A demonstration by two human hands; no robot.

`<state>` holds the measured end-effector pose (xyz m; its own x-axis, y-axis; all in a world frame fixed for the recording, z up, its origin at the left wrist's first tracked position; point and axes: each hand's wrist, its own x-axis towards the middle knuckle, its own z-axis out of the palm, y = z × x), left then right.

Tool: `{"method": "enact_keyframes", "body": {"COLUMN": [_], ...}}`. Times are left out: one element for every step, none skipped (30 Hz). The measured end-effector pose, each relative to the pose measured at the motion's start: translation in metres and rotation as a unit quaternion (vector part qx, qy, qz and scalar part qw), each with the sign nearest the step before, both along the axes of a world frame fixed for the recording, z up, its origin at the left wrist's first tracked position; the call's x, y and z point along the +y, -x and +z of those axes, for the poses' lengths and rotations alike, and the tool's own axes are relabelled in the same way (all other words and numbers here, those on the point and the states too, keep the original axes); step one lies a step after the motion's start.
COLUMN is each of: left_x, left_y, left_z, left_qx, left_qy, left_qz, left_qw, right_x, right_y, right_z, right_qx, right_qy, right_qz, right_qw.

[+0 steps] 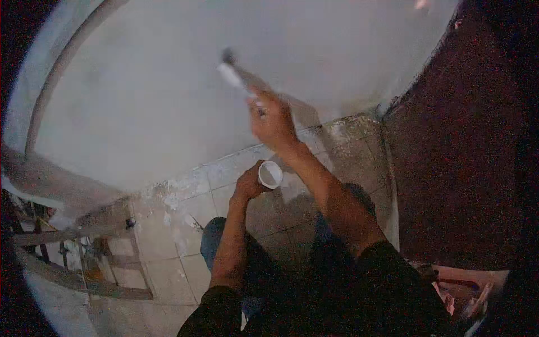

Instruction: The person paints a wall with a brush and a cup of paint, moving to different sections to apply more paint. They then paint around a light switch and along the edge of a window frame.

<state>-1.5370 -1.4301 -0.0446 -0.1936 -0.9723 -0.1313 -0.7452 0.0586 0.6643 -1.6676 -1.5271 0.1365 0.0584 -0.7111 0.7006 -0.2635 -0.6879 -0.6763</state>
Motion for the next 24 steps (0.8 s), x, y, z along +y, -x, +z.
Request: {"method": "enact_keyframes", "body": {"left_x": [0.0,-0.002,-0.002,0.002,0.003,0.007,0.007,0.006,0.005,0.006,0.004,0.002,0.006,0.01,0.011,0.013,0.016,0.018,0.018,0.019,0.02,0.02,0.019,0.02], "left_y": [0.0,0.0,-0.001,0.0,0.002,0.002,0.0,-0.002,-0.002,-0.004,-0.005,-0.006,-0.007,-0.008,-0.008,-0.008,-0.008,-0.01,-0.008,-0.008,-0.011,-0.013,-0.013,-0.015], "left_z": [0.0,0.0,0.0,0.009,0.014,0.017,0.019,0.02,0.016,0.008,0.005,0.007,0.01,0.012,0.014,0.017,0.021,0.025,0.03,0.034,0.031,0.027,0.023,0.019], "left_qx": [0.012,0.025,0.022,0.015,0.009,0.01,0.014,0.017,0.018,0.009,-0.001,-0.001,-0.003,-0.005,-0.005,0.002,0.008,0.009,0.022,0.037,0.039,0.022,0.006,0.006], "left_qy": [0.007,0.016,0.017,-0.001,-0.018,-0.015,-0.018,-0.021,-0.018,-0.007,0.004,0.008,-0.007,-0.022,-0.021,-0.01,0.002,0.002,-0.003,-0.007,-0.004,-0.005,-0.006,-0.003], "left_qz": [-0.004,-0.007,-0.011,-0.002,0.009,0.008,0.003,-0.001,0.001,0.001,0.002,0.003,0.017,0.032,0.034,0.034,0.035,0.038,0.035,0.031,0.034,0.044,0.053,0.054], "left_qw": [1.0,1.0,1.0,1.0,1.0,1.0,1.0,1.0,1.0,1.0,1.0,1.0,1.0,0.999,0.999,0.999,0.999,0.999,0.999,0.999,0.999,0.999,0.999,0.999], "right_x": [-0.001,-0.005,-0.009,-0.01,-0.017,-0.023,-0.034,-0.047,-0.059,-0.065,-0.073,-0.079,-0.078,-0.072,-0.07,-0.069,-0.073,-0.079,-0.088,-0.097,-0.107,-0.106,-0.104,-0.1], "right_y": [0.0,0.002,0.004,0.018,0.034,0.052,0.07,0.093,0.116,0.137,0.155,0.168,0.177,0.183,0.19,0.196,0.205,0.213,0.225,0.237,0.246,0.24,0.235,0.228], "right_z": [0.002,0.006,0.009,0.021,0.018,0.014,0.011,0.01,0.01,0.011,0.012,0.012,0.011,0.016,0.019,0.021,0.017,0.013,0.002,-0.007,-0.012,-0.005,0.0,0.003], "right_qx": [-0.004,0.018,0.042,0.044,0.045,0.049,0.054,0.06,0.065,0.085,0.103,0.089,0.076,0.075,0.055,0.035,0.036,0.042,0.045,0.045,0.023,-0.001,-0.003,-0.009], "right_qy": [0.001,0.023,0.043,0.007,0.009,0.01,0.011,0.021,0.031,0.021,0.011,0.014,0.018,0.021,-0.026,-0.074,-0.074,-0.043,-0.014,-0.014,0.053,0.116,0.118,0.099], "right_qz": [-0.004,0.001,0.006,0.017,0.015,-0.021,-0.055,-0.097,-0.138,-0.172,-0.207,-0.224,-0.241,-0.241,-0.264,-0.285,-0.282,-0.349,-0.414,-0.411,-0.444,-0.474,-0.472,-0.462], "right_qw": [1.0,1.0,0.998,0.999,0.999,0.999,0.997,0.993,0.988,0.981,0.973,0.97,0.967,0.967,0.963,0.955,0.956,0.935,0.909,0.91,0.894,0.873,0.874,0.881]}}
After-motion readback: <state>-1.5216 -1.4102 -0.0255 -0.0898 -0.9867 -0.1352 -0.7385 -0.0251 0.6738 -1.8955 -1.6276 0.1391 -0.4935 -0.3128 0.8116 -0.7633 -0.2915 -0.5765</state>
